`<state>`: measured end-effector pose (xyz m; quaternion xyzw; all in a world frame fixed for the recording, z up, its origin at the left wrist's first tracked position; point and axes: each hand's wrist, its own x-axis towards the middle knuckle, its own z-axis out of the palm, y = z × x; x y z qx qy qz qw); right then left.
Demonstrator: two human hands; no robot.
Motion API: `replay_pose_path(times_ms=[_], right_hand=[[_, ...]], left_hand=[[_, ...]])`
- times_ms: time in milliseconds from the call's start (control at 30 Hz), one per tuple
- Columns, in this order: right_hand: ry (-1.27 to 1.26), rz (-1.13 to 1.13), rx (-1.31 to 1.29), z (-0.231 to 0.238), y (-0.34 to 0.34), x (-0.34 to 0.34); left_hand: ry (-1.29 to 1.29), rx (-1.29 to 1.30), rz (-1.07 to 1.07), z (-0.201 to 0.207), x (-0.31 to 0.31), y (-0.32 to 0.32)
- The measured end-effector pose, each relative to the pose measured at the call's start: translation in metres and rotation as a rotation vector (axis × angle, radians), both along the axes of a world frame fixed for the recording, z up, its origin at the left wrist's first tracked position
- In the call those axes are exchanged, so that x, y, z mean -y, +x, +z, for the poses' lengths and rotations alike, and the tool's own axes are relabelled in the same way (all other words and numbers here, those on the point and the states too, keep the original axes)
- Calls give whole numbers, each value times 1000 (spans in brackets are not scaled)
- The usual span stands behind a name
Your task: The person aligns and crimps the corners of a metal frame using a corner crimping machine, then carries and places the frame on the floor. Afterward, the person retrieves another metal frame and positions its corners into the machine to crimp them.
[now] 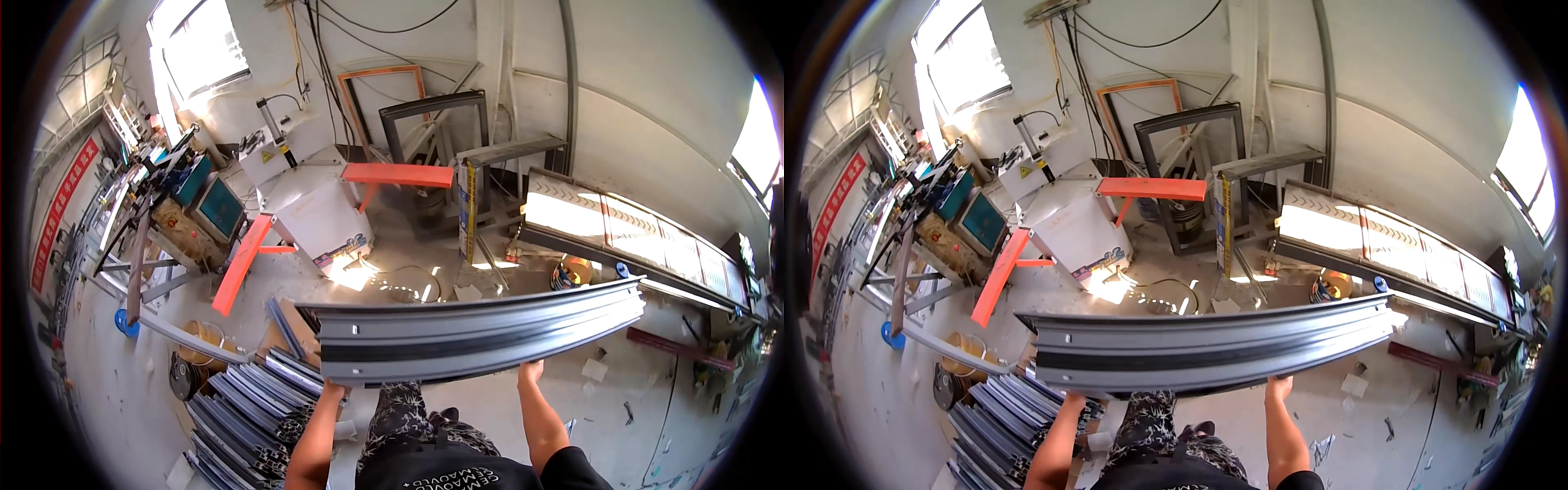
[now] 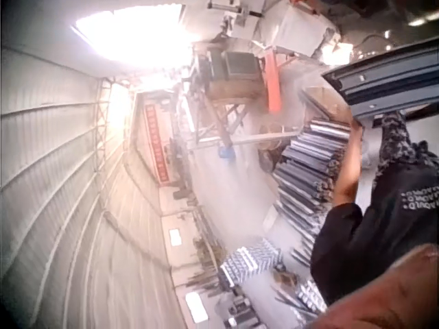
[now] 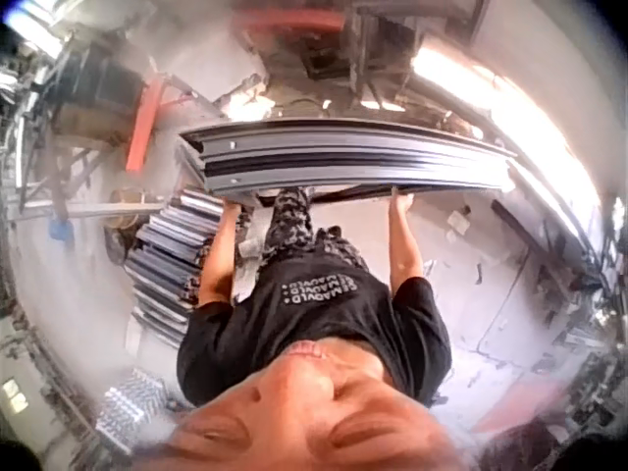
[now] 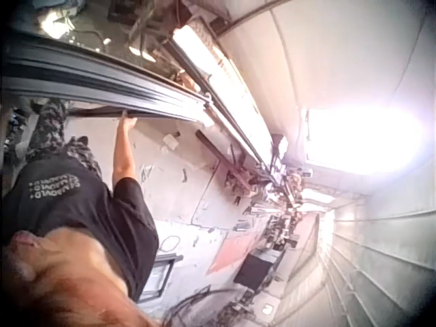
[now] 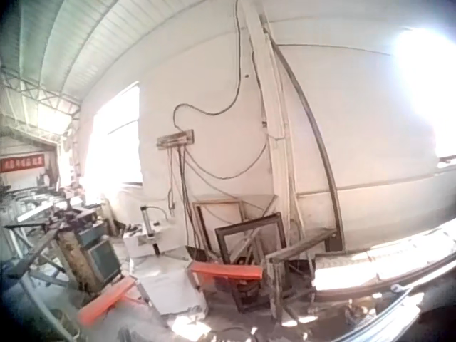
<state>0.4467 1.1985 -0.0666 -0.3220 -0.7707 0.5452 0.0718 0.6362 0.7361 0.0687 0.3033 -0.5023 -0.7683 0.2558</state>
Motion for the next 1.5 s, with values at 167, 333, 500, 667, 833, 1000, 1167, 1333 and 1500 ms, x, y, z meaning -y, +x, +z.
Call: replay_pose_path(times_ms=[167, 333, 500, 667, 833, 1000, 1167, 1333, 1500], right_hand=[[-618, -151, -120, -68, -15, 6], [-338, 27, 119, -46, -34, 82], [53, 115, 292, -57, -95, 159], [310, 331, 256, -18, -138, 251], [445, 378, 142, -2, -187, 306], [596, 581, 134, 20, -235, 373], [874, 873, 131, 62, -303, 395], [1037, 1275, 208, 136, -391, 466], [1144, 1591, 377, 168, -493, 553]], left_hand=[[91, 150, -18, -78, 39, -12], [158, 258, 43, -152, 117, -35], [173, 283, 78, -196, 226, -87], [97, 333, -46, -220, 293, -43], [418, 417, 353, -210, 311, -72], [461, 636, 346, -249, 295, 12], [572, 533, 417, -235, 250, -6], [664, 576, 459, -197, 236, -37], [803, 571, 526, -188, 256, -96]])
